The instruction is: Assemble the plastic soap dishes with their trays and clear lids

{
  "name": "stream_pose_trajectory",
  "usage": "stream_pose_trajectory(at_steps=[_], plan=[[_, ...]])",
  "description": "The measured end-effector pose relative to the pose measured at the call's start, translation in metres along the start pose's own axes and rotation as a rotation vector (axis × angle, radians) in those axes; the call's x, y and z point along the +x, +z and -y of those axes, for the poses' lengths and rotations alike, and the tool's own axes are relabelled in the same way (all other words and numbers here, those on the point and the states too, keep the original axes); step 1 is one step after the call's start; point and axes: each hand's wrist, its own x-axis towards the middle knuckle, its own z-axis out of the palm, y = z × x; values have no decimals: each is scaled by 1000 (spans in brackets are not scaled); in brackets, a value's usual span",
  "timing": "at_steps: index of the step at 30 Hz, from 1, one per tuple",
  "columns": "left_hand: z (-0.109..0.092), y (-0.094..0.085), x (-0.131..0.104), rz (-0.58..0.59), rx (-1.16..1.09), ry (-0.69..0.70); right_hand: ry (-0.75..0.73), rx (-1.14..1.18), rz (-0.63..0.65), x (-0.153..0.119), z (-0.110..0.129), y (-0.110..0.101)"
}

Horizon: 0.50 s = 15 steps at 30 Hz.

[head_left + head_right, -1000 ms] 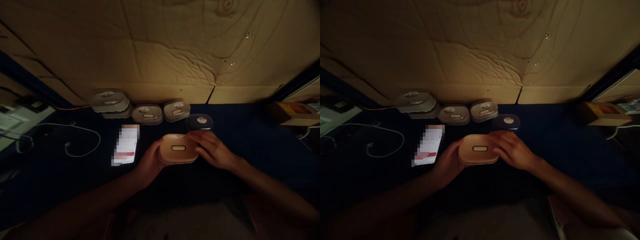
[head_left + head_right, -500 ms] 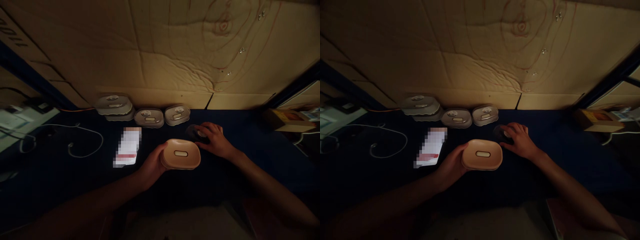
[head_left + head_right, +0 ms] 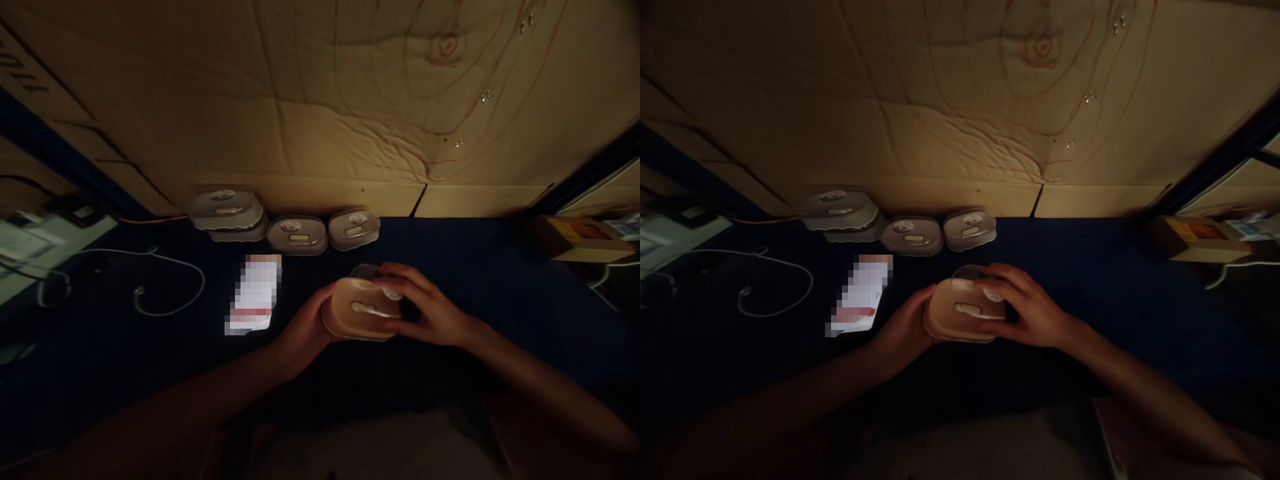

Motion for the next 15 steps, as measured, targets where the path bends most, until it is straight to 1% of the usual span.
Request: stream_pose_trajectory(at_steps=[4, 8, 15], plan=[[1, 1, -1, 75, 27, -6, -80, 18, 55, -2, 13, 11], [4, -1, 0, 76, 54, 6, -73, 17, 62, -4, 14, 17], [7, -4, 1, 118, 64, 43, -112, -63, 67, -4, 16, 19]])
